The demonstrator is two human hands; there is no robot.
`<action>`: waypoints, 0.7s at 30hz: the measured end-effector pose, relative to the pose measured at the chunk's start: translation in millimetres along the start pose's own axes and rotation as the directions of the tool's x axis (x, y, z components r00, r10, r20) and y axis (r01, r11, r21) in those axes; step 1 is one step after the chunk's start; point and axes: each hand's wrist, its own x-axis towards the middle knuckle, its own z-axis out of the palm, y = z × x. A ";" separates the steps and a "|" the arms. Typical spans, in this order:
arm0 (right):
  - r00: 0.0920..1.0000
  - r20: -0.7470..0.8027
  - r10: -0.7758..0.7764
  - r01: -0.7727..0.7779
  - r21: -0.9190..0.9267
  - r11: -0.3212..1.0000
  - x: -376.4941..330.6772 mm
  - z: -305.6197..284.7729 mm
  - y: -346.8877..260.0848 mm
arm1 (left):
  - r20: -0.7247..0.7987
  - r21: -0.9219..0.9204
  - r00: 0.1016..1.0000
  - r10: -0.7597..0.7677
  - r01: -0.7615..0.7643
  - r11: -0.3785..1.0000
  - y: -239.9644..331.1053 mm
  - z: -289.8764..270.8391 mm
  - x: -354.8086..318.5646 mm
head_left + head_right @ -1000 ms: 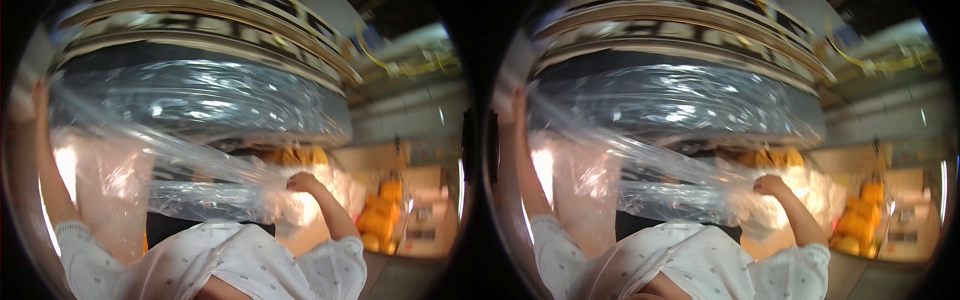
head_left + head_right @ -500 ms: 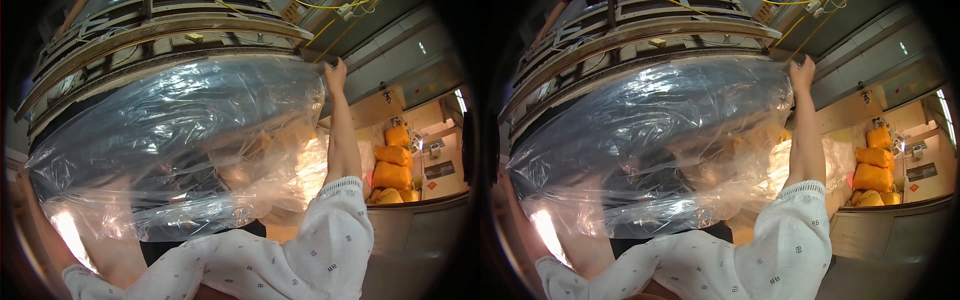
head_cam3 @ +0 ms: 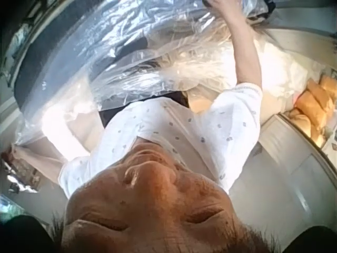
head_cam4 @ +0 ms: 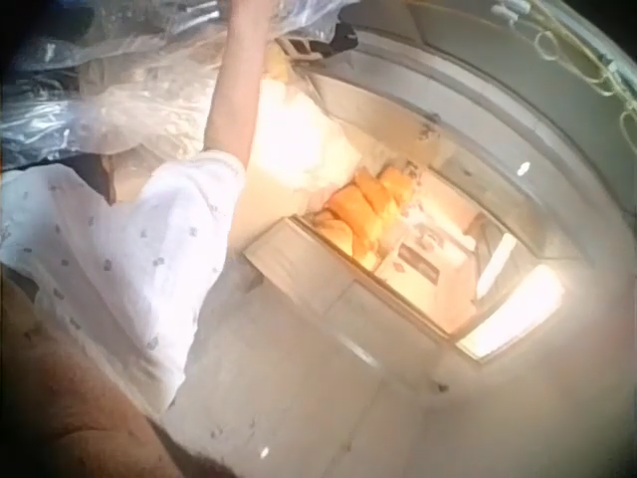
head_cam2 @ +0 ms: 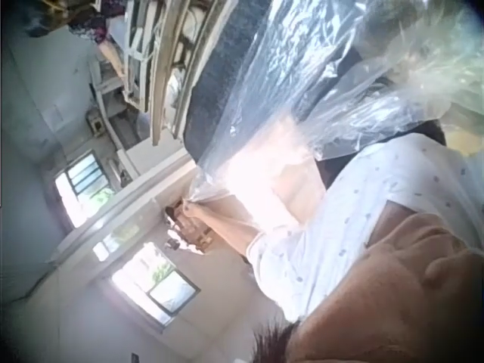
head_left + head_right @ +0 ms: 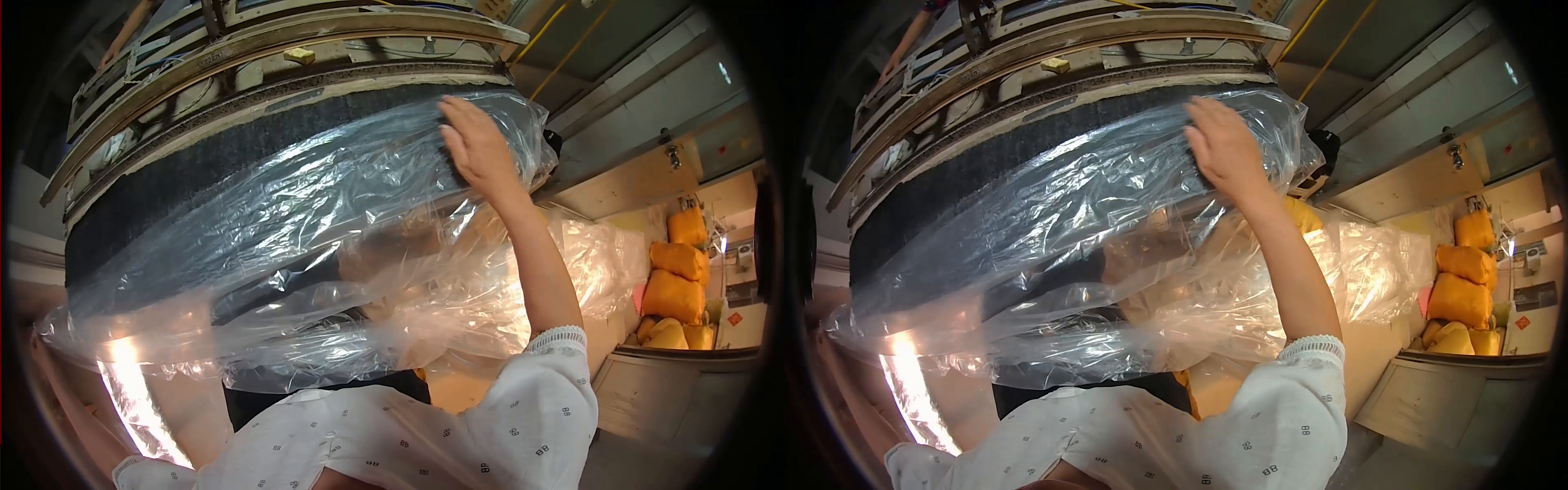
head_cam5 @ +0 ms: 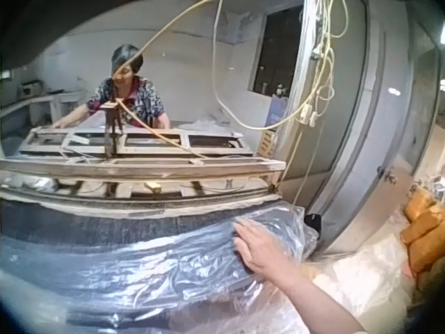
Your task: Wrapping a large foam part or cushion in a protective plastic sheet.
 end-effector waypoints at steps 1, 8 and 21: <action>0.995 0.086 -0.052 0.046 0.079 0.996 4.7 -0.5 -8.2 | 0.020 0.005 0.998 -0.053 0.053 0.999 -4.9 13.8 -20.3; 0.993 0.100 -0.065 0.071 -0.064 0.995 -8.6 8.6 -33.2 | 0.247 0.198 0.969 -0.012 -0.039 0.979 3.4 -67.8 -68.4; 0.996 0.091 -0.001 -0.031 0.351 0.936 57.1 29.7 23.8 | 0.473 0.046 0.805 -0.357 0.383 0.923 -29.3 -75.7 -105.0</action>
